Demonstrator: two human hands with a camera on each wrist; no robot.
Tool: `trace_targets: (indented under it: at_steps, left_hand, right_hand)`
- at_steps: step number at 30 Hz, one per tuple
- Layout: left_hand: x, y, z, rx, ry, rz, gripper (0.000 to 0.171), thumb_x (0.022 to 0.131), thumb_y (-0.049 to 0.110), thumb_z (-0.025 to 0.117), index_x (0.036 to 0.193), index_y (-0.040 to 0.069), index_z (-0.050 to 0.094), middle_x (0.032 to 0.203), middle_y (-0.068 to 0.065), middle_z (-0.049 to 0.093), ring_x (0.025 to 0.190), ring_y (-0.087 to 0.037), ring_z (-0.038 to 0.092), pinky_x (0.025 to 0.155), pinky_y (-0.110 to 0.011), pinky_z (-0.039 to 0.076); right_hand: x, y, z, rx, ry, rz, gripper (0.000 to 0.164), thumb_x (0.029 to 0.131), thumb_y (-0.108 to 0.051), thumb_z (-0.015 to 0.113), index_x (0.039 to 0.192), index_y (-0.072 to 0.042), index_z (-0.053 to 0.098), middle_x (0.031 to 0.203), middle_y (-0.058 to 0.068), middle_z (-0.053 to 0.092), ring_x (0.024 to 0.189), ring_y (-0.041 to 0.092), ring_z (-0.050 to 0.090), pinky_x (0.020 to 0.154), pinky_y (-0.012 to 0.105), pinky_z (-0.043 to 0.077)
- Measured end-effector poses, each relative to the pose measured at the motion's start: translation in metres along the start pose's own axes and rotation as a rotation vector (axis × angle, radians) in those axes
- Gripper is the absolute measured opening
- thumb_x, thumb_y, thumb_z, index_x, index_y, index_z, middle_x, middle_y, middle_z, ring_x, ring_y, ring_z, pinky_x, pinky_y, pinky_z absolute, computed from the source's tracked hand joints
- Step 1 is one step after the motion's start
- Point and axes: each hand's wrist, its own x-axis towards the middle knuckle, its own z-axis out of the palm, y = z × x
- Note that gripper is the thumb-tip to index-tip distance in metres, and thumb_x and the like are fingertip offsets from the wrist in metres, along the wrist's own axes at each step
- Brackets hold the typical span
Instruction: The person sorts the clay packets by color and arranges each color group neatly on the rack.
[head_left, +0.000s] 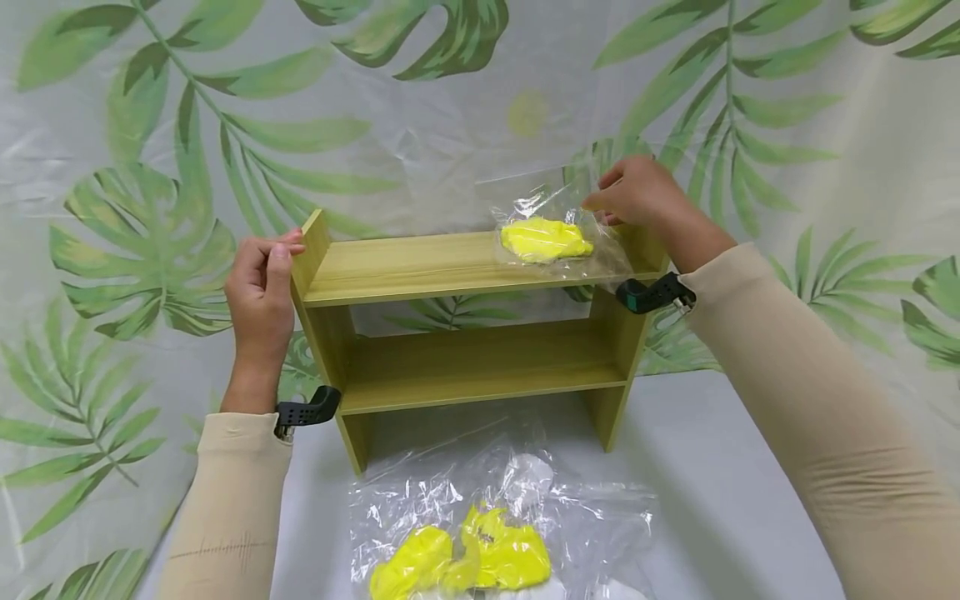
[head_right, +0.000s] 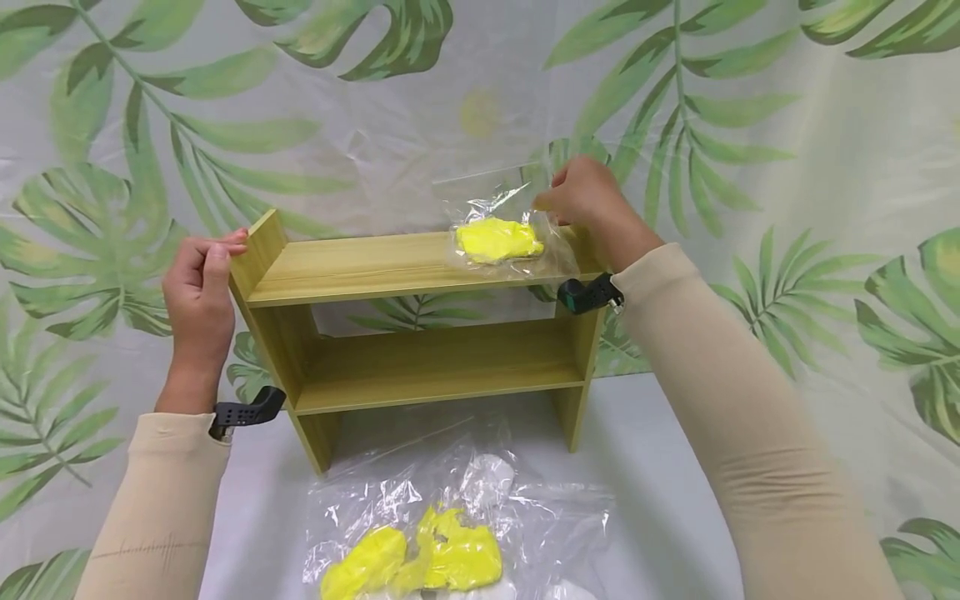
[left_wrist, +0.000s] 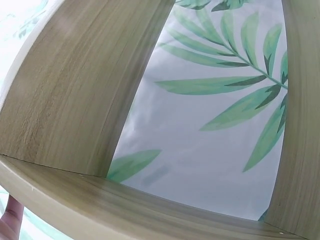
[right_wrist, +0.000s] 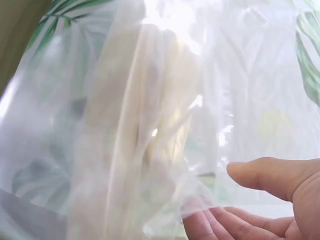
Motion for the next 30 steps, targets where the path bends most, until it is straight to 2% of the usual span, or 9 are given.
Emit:
trace_targets:
  at_steps: [2,7,12,14,18,24,30]
  left_hand:
    - [0.000,0.000,0.001,-0.009,0.006,-0.006,0.030,0.096,0.009,0.046,0.095,-0.018,0.059,0.100,-0.004,0.061,0.108,-0.020,0.061,0.094,-0.024,0.047]
    - [-0.001,0.000,0.001,-0.011,0.005,0.002,0.030,0.096,0.008,0.046,0.094,-0.018,0.060,0.101,-0.009,0.061,0.108,-0.019,0.062,0.093,-0.024,0.047]
    - [-0.001,0.002,0.001,-0.015,0.013,-0.008,0.029,0.096,0.008,0.046,0.094,-0.018,0.059,0.100,0.002,0.061,0.108,-0.018,0.062,0.094,-0.024,0.047]
    - [-0.001,0.003,0.001,-0.011,0.019,-0.015,0.029,0.096,0.009,0.046,0.094,-0.018,0.059,0.099,0.002,0.061,0.109,-0.018,0.062,0.094,-0.024,0.047]
    - [-0.001,0.004,0.000,-0.011,0.026,-0.023,0.029,0.096,0.009,0.047,0.095,-0.017,0.059,0.101,-0.003,0.062,0.110,-0.019,0.062,0.095,-0.025,0.047]
    - [-0.002,0.001,-0.002,-0.025,0.026,-0.016,0.028,0.096,0.008,0.047,0.095,-0.017,0.060,0.101,-0.002,0.062,0.110,-0.018,0.062,0.096,-0.025,0.047]
    - [-0.001,-0.002,-0.001,-0.037,0.018,0.014,0.029,0.096,0.008,0.047,0.094,-0.018,0.059,0.101,-0.009,0.063,0.110,-0.022,0.062,0.095,-0.026,0.047]
  right_hand:
    - [0.000,0.001,-0.002,0.019,-0.002,0.006,0.070,0.092,-0.038,0.061,0.145,0.001,0.036,0.137,0.020,0.047,0.104,0.028,0.063,0.103,0.045,0.043]
    - [-0.003,0.003,-0.006,0.027,0.012,0.008,0.069,0.092,-0.038,0.061,0.144,0.000,0.038,0.138,0.020,0.049,0.105,0.024,0.065,0.104,0.045,0.042]
    - [-0.009,0.000,-0.010,0.011,0.052,-0.002,0.065,0.092,-0.041,0.058,0.143,-0.004,0.043,0.134,0.017,0.054,0.109,0.026,0.062,0.096,0.041,0.046]
    - [-0.012,-0.004,-0.011,0.032,0.052,-0.010,0.063,0.093,-0.041,0.058,0.143,-0.005,0.044,0.134,0.015,0.054,0.110,0.025,0.061,0.094,0.039,0.047]
    - [-0.014,-0.013,-0.005,0.116,0.022,-0.046,0.058,0.093,-0.035,0.060,0.139,-0.003,0.047,0.133,0.016,0.055,0.101,0.017,0.066,0.096,0.036,0.049]
    - [-0.016,-0.020,0.019,0.278,-0.082,-0.095,0.054,0.093,-0.026,0.063,0.137,0.002,0.046,0.135,0.017,0.050,0.115,0.027,0.059,0.097,0.035,0.049]
    - [-0.017,-0.018,0.034,0.403,-0.142,-0.101,0.052,0.094,-0.019,0.063,0.136,0.005,0.045,0.133,0.017,0.048,0.116,0.029,0.057,0.097,0.033,0.050]
